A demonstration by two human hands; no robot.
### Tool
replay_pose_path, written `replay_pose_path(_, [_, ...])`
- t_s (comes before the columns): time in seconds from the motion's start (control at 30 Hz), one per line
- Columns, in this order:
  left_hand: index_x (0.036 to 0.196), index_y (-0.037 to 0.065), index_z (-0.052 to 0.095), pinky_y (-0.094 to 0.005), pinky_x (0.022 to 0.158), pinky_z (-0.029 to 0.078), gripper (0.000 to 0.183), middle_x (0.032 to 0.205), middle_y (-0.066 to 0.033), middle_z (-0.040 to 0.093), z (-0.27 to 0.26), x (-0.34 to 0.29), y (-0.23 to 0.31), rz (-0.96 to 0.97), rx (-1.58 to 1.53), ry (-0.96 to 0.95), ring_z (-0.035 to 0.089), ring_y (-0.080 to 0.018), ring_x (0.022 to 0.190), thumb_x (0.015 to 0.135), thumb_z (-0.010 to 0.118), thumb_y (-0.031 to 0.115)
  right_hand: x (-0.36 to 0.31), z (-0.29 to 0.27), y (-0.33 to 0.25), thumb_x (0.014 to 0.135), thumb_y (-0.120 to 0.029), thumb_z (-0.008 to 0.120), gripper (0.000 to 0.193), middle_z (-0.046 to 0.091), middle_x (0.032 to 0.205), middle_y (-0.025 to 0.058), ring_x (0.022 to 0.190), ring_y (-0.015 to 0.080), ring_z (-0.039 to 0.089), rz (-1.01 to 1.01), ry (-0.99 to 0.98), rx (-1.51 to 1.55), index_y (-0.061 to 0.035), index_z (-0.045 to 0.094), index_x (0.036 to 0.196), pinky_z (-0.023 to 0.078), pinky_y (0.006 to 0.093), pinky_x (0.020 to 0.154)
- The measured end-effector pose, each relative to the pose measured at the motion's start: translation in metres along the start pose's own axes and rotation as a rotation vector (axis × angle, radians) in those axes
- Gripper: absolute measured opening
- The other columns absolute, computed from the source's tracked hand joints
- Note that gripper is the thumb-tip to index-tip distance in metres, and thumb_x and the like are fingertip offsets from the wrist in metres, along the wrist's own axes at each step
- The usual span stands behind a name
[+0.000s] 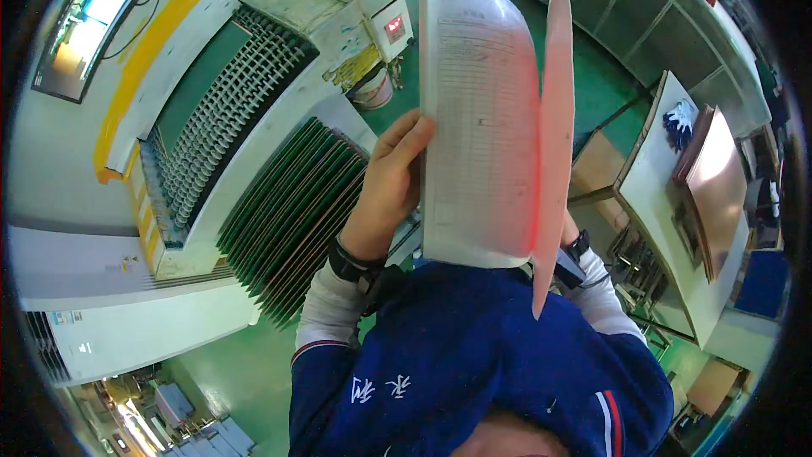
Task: Checking logs and feeding printed circuit boards into a processing machine.
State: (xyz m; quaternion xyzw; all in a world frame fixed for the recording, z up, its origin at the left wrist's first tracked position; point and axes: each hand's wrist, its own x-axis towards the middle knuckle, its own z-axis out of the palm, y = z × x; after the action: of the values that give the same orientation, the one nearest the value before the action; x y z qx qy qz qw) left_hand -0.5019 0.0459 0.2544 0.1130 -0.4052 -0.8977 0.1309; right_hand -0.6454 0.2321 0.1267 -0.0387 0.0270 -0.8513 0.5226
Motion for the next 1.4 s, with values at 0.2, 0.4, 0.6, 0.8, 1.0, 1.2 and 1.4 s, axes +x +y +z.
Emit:
replay_pose_path(0.2, [0.123, 0.0, 0.06, -0.0296, 0.087, 0.051, 0.032, 0.111, -0.0066, 0.068, 0.0, 0.001, -0.003, -0.019, -0.035, -0.025, 0.065, -0.0148, 0.1, 0.1, 0.057, 0.022, 0.008, -0.007, 0.005, 0.096, -0.025, 0.056, 0.043, 0.062, 0.127, 0.0164, 0.112, 0.031, 0.061, 0.023, -0.003, 0.025, -0.0002, 0.053, 0.132, 0.052, 0.0463, 0.096])
replay_pose_path(0.4, [0.128, 0.0, 0.056, -0.0312, 0.091, 0.05, 0.038, 0.117, -0.009, 0.066, 0.007, 0.0, -0.002, -0.015, 0.048, -0.005, 0.064, -0.0166, 0.105, 0.101, 0.053, 0.027, 0.01, -0.014, 0.007, 0.095, -0.022, 0.056, 0.042, 0.063, 0.125, 0.017, 0.11, 0.0313, 0.062, 0.033, -0.011, 0.039, 0.0008, 0.055, 0.13, 0.053, 0.0466, 0.094])
replay_pose_path(0.6, [0.13, -0.001, 0.054, -0.0316, 0.092, 0.05, 0.044, 0.121, -0.0098, 0.065, 0.006, 0.0, -0.005, -0.034, 0.021, -0.037, 0.063, -0.0174, 0.107, 0.102, 0.05, 0.033, 0.009, -0.016, 0.009, 0.094, -0.019, 0.055, 0.04, 0.064, 0.123, 0.0175, 0.109, 0.0316, 0.063, 0.045, -0.026, 0.06, 0.0019, 0.056, 0.128, 0.054, 0.0469, 0.092])
replay_pose_path(0.8, [0.131, 0.0, 0.054, -0.0323, 0.092, 0.05, 0.051, 0.121, -0.0093, 0.064, 0.007, -0.002, -0.008, -0.097, -0.058, -0.018, 0.063, -0.0177, 0.106, 0.103, 0.047, 0.042, 0.012, -0.023, 0.011, 0.093, -0.017, 0.054, 0.039, 0.064, 0.122, 0.0185, 0.108, 0.0322, 0.064, 0.072, -0.04, 0.07, 0.0029, 0.057, 0.127, 0.055, 0.0476, 0.091])
replay_pose_path(1.0, [0.131, 0.002, 0.054, -0.0323, 0.089, 0.051, 0.052, 0.119, -0.0082, 0.064, 0.011, -0.003, -0.006, -0.06, 0.069, 0.001, 0.063, -0.0168, 0.103, 0.103, 0.046, 0.045, 0.015, -0.032, 0.012, 0.095, -0.019, 0.053, 0.04, 0.063, 0.126, 0.0187, 0.111, 0.0328, 0.063, 0.074, 0.001, 0.06, 0.0017, 0.056, 0.13, 0.053, 0.0495, 0.094])
replay_pose_path(1.2, [0.128, 0.002, 0.056, -0.0309, 0.084, 0.053, 0.05, 0.115, -0.0072, 0.066, 0.017, 0.005, -0.008, -0.017, 0.038, -0.047, 0.064, -0.0148, 0.098, 0.101, 0.052, 0.044, 0.016, -0.026, 0.013, 0.099, -0.032, 0.054, 0.046, 0.059, 0.133, 0.016, 0.119, 0.0309, 0.058, 0.003, -0.048, 0.068, -0.0038, 0.053, 0.135, 0.047, 0.0487, 0.103])
replay_pose_path(1.4, [0.118, 0.0, 0.061, -0.0286, 0.082, 0.053, 0.03, 0.107, -0.0064, 0.069, 0.023, 0.012, -0.005, -0.023, 0.062, -0.095, 0.066, -0.0124, 0.093, 0.1, 0.057, 0.024, 0.019, -0.008, 0.017, 0.097, -0.03, 0.06, 0.043, 0.064, 0.125, 0.0124, 0.111, 0.0237, 0.062, 0.011, 0.051, 0.005, -0.0039, 0.057, 0.131, 0.05, 0.042, 0.097])
